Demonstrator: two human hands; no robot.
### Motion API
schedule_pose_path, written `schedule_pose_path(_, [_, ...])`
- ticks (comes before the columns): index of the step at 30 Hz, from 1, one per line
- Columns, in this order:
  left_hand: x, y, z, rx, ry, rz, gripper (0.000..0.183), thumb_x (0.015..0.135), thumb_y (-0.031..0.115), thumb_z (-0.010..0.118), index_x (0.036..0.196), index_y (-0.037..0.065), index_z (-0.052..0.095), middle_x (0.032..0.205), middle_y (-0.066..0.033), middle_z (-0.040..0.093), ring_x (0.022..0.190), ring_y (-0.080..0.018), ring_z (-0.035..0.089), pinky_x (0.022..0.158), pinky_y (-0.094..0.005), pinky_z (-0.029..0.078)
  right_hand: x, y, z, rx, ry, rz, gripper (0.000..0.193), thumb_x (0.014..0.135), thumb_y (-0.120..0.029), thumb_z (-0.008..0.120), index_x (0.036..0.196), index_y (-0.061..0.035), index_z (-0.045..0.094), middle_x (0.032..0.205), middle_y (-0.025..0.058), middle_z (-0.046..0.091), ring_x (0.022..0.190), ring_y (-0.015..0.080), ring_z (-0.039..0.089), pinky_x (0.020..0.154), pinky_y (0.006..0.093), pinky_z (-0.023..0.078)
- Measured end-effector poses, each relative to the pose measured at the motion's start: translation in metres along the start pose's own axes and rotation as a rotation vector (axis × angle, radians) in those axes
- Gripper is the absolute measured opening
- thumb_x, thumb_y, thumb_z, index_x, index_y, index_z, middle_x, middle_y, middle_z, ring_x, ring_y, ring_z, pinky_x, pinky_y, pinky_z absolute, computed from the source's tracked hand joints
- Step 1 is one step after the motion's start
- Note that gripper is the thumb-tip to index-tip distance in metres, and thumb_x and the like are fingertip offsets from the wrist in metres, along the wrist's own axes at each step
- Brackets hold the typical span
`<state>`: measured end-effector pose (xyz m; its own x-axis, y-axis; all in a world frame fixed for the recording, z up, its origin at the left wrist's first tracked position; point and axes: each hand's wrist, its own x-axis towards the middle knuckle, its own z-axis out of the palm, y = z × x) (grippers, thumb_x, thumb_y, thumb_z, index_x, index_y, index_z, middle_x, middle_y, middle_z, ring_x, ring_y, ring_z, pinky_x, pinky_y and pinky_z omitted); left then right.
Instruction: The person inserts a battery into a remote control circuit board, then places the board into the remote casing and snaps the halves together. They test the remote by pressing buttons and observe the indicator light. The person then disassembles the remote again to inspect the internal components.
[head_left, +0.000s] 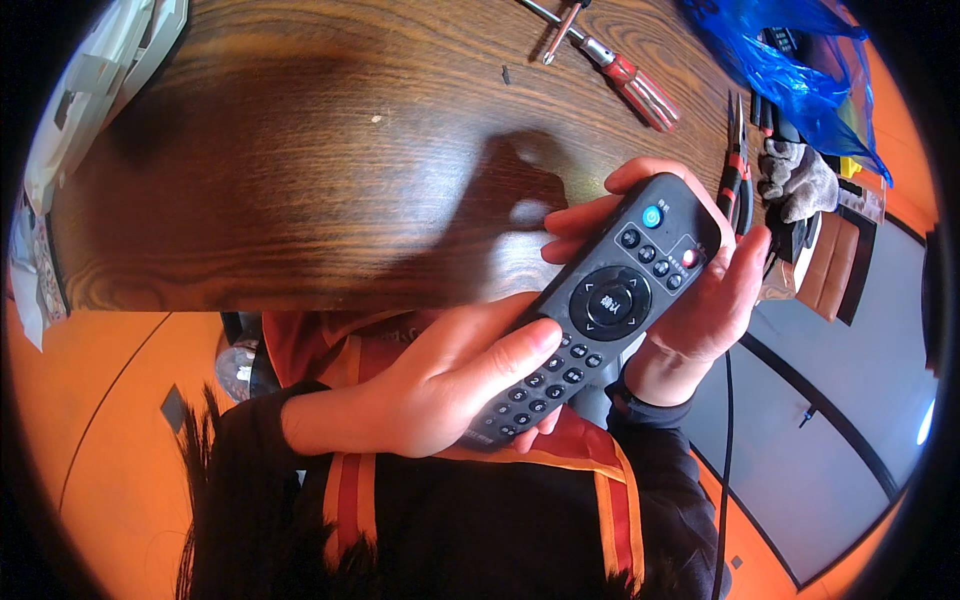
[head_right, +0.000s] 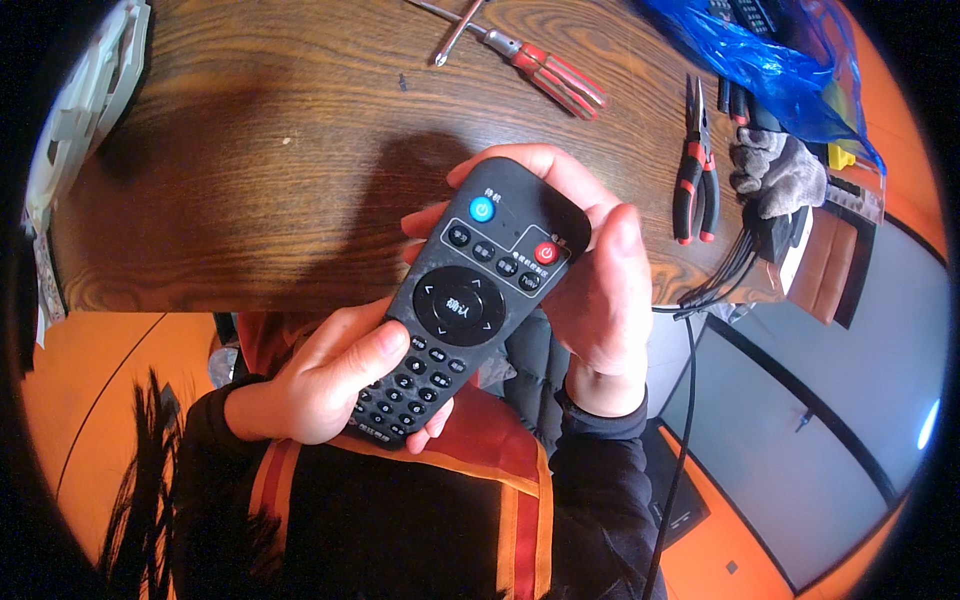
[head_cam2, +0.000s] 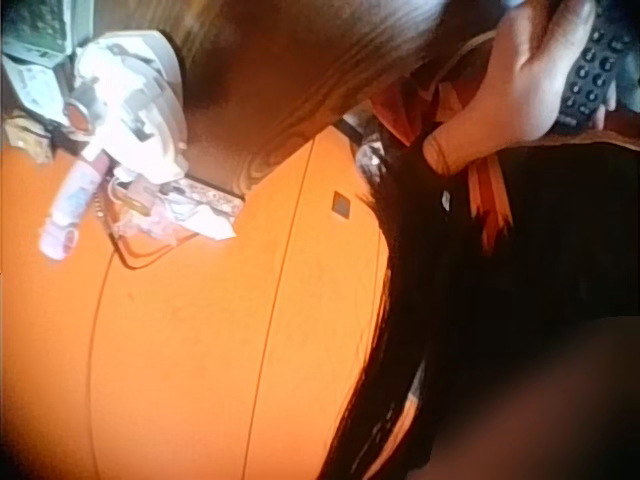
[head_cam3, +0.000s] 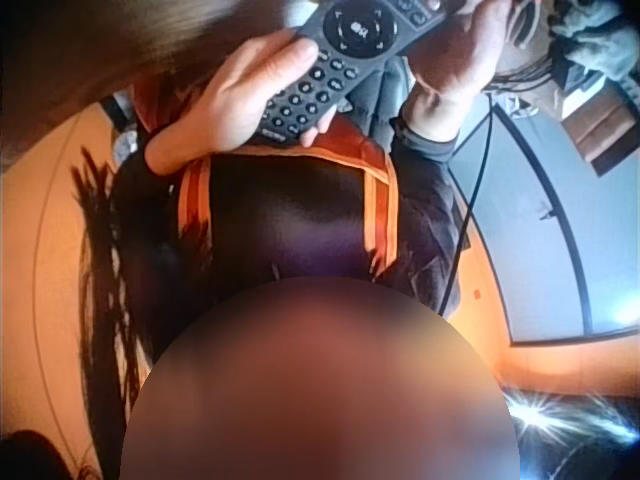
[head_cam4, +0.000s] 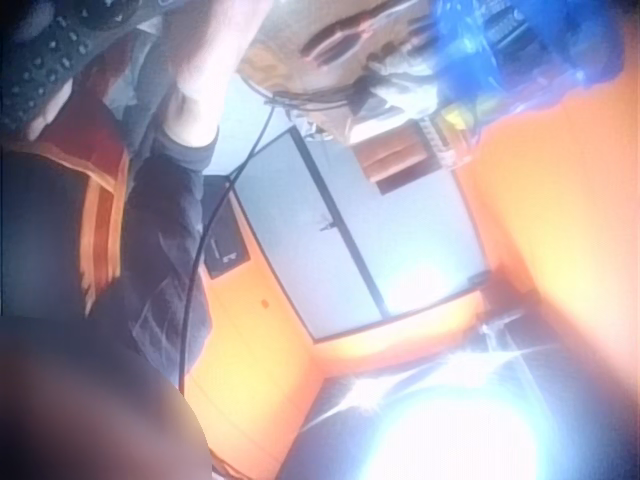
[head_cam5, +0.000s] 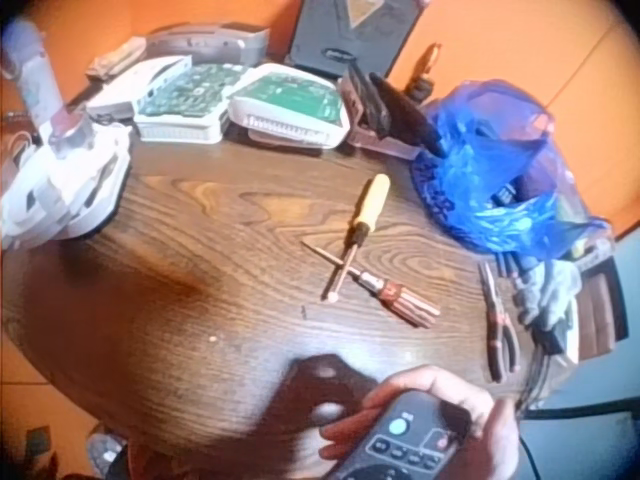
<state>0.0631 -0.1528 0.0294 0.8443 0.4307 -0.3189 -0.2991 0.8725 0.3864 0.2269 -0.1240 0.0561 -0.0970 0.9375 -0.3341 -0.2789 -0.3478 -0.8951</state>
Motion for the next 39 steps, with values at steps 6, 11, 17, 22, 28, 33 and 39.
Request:
schedule_pose_path(6, [0.004, -0.005, 0.004, 0.038, 0.074, 0.096, 0.030, 0.094, 0.027, 0.035, 0.104, 0.000, 0.044, 0.072, -0.0047, 0.052, 0.059, -0.0084, 0.052, 0.055, -0.0223, 0.044, 0.002, -0.002, 0.005, -0.164, 0.071, -0.054, 0.042, 0.078, -0.029, 0.052, 0.098, 0.0075, 0.047, 0.077, 0.0272, 0.061, 0.061, 0.0271, 0.064, 0.056, 0.0301, 0.054])
schedule_pose_path(11, [0.003, -0.006, 0.004, 0.058, 0.123, 0.109, 0.026, 0.094, 0.024, 0.036, 0.099, 0.000, 0.045, 0.070, -0.0046, 0.052, 0.059, -0.0089, 0.052, 0.055, -0.0225, 0.043, 0.009, -0.004, 0.000, -0.181, -0.026, -0.001, 0.039, 0.078, -0.027, 0.052, 0.098, 0.0068, 0.048, 0.079, 0.0278, 0.061, 0.065, 0.0289, 0.064, 0.058, 0.0318, 0.054])
schedule_pose_path(17, [0.003, -0.004, 0.003, 0.044, 0.149, 0.156, 0.028, 0.094, 0.026, 0.037, 0.099, 0.000, 0.045, 0.070, -0.0054, 0.054, 0.057, -0.0099, 0.053, 0.054, -0.0232, 0.044, 0.015, -0.002, -0.004, -0.143, -0.156, 0.007, 0.056, 0.073, -0.028, 0.062, 0.110, 0.0028, 0.034, 0.085, 0.0292, 0.059, 0.071, 0.0315, 0.064, 0.063, 0.0354, 0.055])
schedule_pose_path(22, [0.002, 0.005, -0.008, 0.039, 0.093, 0.089, 0.030, 0.093, 0.027, 0.038, 0.102, -0.001, 0.045, 0.073, -0.0089, 0.057, 0.059, -0.0132, 0.057, 0.056, -0.0246, 0.047, 0.018, 0.004, -0.010, -0.149, -0.146, -0.020, 0.037, 0.075, -0.013, 0.061, 0.104, 0.0011, 0.043, 0.083, 0.0227, 0.061, 0.073, 0.0275, 0.064, 0.065, 0.0346, 0.054])
schedule_pose_path(28, [-0.016, 0.017, -0.013, 0.207, 0.467, 0.410, 0.048, 0.075, 0.001, 0.056, 0.119, -0.005, 0.041, 0.107, -0.0158, 0.056, 0.099, -0.0192, 0.055, 0.088, -0.0310, 0.042, 0.025, 0.009, -0.030, -0.021, 0.202, -0.254, 0.030, 0.082, -0.015, 0.054, 0.106, 0.0005, 0.046, 0.088, 0.0264, 0.060, 0.077, 0.0332, 0.063, 0.067, 0.0386, 0.054])
schedule_pose_path(33, [-0.023, 0.015, -0.005, 0.181, 0.430, 0.522, 0.052, 0.071, -0.010, 0.060, 0.119, -0.006, 0.042, 0.111, -0.0185, 0.054, 0.104, -0.0228, 0.053, 0.090, -0.0349, 0.043, 0.019, 0.019, -0.041, 0.225, 0.175, -0.256, 0.037, 0.084, -0.018, 0.053, 0.115, -0.0026, 0.042, 0.099, 0.0266, 0.056, 0.087, 0.0355, 0.060, 0.073, 0.0416, 0.052])
schedule_pose_path(39, [-0.026, 0.010, 0.002, 0.313, 0.436, 0.597, 0.043, 0.073, -0.012, 0.059, 0.114, -0.010, 0.047, 0.110, -0.0198, 0.054, 0.099, -0.0222, 0.056, 0.086, -0.0328, 0.047, 0.014, 0.026, -0.044, 0.407, 0.087, -0.227, 0.040, 0.084, -0.022, 0.054, 0.119, -0.0072, 0.040, 0.103, 0.0223, 0.056, 0.089, 0.0318, 0.060, 0.073, 0.0396, 0.053])
